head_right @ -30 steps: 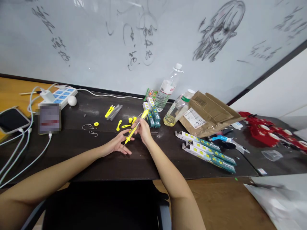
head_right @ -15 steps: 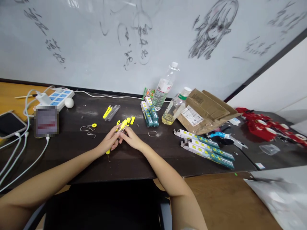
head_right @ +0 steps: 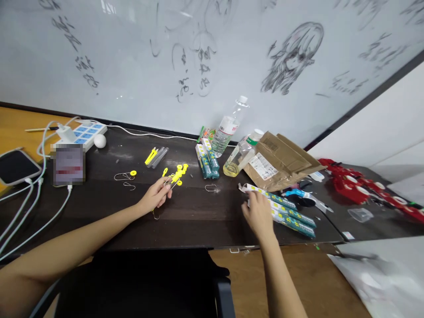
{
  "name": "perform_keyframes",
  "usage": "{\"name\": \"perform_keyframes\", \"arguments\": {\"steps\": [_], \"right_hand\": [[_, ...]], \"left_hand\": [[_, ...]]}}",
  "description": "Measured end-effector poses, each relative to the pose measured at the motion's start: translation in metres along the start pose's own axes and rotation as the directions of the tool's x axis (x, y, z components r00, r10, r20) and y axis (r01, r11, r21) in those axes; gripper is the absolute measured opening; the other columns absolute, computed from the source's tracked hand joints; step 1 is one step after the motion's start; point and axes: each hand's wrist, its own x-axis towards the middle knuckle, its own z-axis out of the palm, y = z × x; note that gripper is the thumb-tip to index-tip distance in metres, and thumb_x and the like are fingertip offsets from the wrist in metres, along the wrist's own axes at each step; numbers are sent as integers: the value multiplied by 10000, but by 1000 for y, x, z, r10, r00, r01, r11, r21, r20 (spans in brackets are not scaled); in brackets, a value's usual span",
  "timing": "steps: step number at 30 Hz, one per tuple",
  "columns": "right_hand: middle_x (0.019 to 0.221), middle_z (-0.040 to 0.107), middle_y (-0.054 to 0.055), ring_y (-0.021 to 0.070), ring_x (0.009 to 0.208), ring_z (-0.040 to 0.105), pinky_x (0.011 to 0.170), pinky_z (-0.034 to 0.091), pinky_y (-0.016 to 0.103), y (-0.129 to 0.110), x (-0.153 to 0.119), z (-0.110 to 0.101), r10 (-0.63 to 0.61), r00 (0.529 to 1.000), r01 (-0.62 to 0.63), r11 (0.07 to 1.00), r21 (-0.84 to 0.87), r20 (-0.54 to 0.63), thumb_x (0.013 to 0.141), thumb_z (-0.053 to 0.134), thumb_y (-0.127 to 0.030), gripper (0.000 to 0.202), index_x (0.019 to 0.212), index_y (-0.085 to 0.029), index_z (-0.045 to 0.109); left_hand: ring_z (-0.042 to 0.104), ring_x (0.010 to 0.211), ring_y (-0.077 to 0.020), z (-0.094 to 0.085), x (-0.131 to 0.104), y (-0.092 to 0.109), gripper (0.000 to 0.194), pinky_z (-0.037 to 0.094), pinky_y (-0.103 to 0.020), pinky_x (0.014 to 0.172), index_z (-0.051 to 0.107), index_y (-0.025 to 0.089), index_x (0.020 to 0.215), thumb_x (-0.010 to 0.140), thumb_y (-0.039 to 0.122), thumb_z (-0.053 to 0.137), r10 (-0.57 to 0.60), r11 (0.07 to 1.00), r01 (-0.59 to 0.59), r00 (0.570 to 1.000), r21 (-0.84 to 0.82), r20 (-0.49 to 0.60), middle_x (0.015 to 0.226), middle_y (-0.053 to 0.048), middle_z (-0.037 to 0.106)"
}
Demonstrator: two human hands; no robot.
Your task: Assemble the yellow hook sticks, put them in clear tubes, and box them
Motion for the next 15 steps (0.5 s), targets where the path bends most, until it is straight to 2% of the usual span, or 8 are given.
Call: {"name": "perform_keyframes", "arguments": {"steps": [3, 5, 8, 11, 13, 15], "right_hand": [[1050, 557, 187, 291, 925, 531, 809, 429, 394, 40, -41, 5, 114, 993, -109, 967, -231, 7, 814, 481, -227, 418, 1194, -53, 484], [1031, 566, 184, 273, 883, 535, 780, 433, 373, 49, -57, 7, 133, 990, -114, 952, -285, 47, 839, 470, -248, 422, 1207, -42, 471], [987, 577, 175, 277, 859, 523, 725, 426, 367, 44, -61, 7, 151, 986, -117, 927, -357, 69, 873, 466, -331, 437, 1216, -60, 484], [959, 573, 159, 285, 864, 515, 687, 413, 356, 32, -51, 2, 161, 982, -110, 915, -387, 102, 862, 512, -374, 394, 1156, -114, 548], [984, 570, 154, 283, 875, 514, 694, 410, 353, 22, -44, -4, 126, 983, -69, 925, -373, 132, 853, 544, -370, 299, 1045, -148, 598], [1055, 566, 157, 283, 911, 517, 728, 411, 359, 9, -37, -12, 40, 989, 9, 948, -319, 145, 859, 550, -366, 240, 975, -164, 605]], "left_hand": [[380, 332, -6, 3, -2, -1, 366, 277, -133, 322, 429, 185, 1165, 916, 453, 420, 9, 1000, -10, 1000, 22, 30, 695, 53, 525], [377, 332, -7, 4, -2, -1, 368, 277, -137, 324, 428, 181, 1170, 918, 449, 417, -4, 1000, 3, 999, 21, 35, 693, 52, 527], [369, 324, -9, 3, -1, -1, 373, 269, -142, 320, 426, 181, 1181, 919, 447, 411, -19, 1000, 18, 999, 20, 29, 680, 56, 527], [367, 323, -13, 0, 1, -1, 371, 264, -149, 319, 436, 184, 1178, 916, 446, 412, -17, 999, 17, 1000, 28, 21, 683, 54, 532], [366, 327, -15, -2, 2, -1, 369, 260, -155, 323, 444, 182, 1172, 917, 446, 407, -16, 999, 15, 1000, 44, 13, 689, 50, 536], [366, 335, -18, -4, 2, 0, 368, 267, -162, 337, 446, 183, 1175, 916, 442, 407, -5, 997, 4, 1000, 72, 16, 692, 49, 537]]}}
